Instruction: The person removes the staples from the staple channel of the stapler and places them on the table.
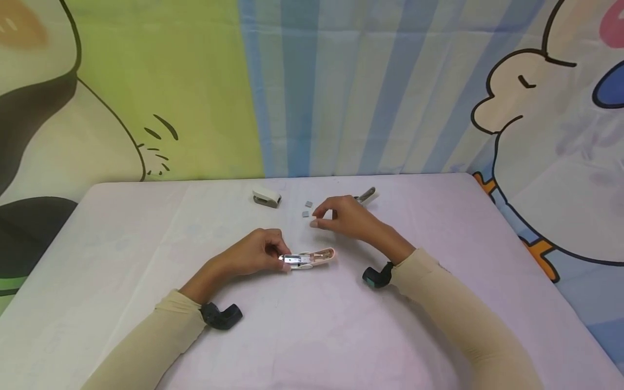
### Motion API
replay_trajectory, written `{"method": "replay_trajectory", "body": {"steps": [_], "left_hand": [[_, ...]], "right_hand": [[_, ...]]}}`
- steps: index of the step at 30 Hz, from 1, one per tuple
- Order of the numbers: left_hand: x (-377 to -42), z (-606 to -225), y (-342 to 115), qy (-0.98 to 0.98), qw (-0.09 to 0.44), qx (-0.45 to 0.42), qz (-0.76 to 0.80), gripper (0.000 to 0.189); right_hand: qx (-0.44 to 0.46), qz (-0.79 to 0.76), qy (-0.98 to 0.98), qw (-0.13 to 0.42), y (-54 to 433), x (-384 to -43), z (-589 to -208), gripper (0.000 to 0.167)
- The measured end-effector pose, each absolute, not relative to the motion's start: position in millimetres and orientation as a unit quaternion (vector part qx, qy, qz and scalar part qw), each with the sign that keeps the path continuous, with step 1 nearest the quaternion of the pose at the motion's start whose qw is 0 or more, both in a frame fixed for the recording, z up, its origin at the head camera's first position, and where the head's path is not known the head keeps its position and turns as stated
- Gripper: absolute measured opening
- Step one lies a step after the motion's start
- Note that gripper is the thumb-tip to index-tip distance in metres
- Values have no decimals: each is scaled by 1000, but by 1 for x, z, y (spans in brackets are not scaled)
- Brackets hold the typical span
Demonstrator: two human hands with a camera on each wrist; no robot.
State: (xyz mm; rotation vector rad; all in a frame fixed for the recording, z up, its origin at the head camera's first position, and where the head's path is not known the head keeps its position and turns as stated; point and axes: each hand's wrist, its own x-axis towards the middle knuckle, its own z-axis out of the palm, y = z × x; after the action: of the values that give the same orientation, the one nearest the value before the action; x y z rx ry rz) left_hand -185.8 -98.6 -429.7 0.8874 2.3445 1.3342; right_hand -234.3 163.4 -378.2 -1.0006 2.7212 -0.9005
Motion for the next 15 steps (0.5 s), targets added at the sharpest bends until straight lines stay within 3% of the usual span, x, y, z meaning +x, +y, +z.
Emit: {"method": "replay_trajectory", "body": {"steps": [5,12,15], "left_hand": [[-185,-428,-98,812,148,314,469,16],[-185,-429,-98,811,152,310,472,16],[-184,-429,-98,814,149,307,469,16]], "right_hand": [[-355,-310,879,69,173,-219,-370,30],[-381,-325,851,161,185,-200,-371,47],[-391,-327,842,178,187,-196,-374,46]]}}
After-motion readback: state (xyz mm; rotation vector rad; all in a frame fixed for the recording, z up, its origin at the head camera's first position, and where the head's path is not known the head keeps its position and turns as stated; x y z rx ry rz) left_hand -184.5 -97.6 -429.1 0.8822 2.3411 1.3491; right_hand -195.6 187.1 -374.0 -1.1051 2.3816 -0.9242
